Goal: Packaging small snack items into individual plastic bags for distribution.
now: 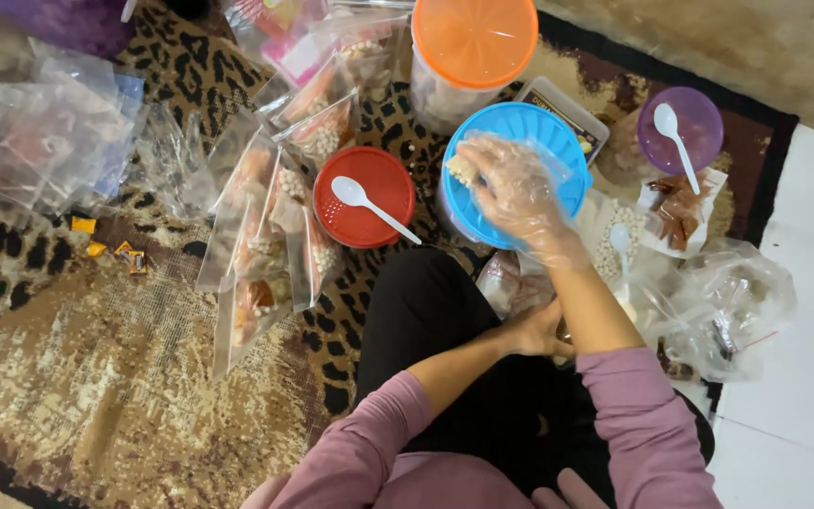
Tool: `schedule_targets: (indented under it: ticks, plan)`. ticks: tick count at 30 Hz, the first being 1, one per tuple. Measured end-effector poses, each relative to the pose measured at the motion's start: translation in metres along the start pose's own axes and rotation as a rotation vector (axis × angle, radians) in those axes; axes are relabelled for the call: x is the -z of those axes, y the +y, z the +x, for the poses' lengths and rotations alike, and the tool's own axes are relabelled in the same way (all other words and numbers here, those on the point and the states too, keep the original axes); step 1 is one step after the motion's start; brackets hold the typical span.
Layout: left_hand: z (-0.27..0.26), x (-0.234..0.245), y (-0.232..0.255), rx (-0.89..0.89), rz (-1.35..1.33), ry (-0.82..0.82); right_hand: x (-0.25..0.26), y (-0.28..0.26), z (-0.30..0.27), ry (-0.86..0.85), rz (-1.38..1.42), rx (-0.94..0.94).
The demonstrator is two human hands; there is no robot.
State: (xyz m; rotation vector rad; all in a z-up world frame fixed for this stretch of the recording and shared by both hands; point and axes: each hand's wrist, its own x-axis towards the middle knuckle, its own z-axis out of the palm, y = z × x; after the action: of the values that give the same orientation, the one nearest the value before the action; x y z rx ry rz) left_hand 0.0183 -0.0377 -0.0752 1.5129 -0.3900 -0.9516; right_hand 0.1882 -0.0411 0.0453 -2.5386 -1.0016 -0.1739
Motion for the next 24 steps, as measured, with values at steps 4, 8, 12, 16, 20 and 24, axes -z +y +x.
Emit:
schedule_targets:
  ticks: [4, 8, 12, 16, 20, 24]
  plan:
    - [-0.006, 0.006, 0.015, 0.001, 0.031, -0.019, 0.006, 0.011, -0.002, 0.068, -0.011, -0.015]
    - [-0.011, 0.009, 0.027, 0.014, 0.046, -0.029, 0.004, 0.039, -0.014, 0.122, 0.192, 0.034]
    - [-0.008, 0.009, 0.023, 0.012, 0.094, -0.017, 0.044, 0.006, -0.002, 0.148, 0.362, -0.029]
    - [-0.003, 0.006, 0.016, -0.002, 0.058, -0.022, 0.046, 0.022, -0.008, 0.157, 0.252, -0.082]
    - [-0.006, 0.008, 0.035, -0.004, 0.024, -0.009, 0.064, 0.025, -0.019, 0.101, 0.142, -0.104]
    - [-0.02, 0.016, 0.053, -0.009, 0.017, -0.012, 0.072, 0.062, -0.06, 0.182, -0.025, -0.384]
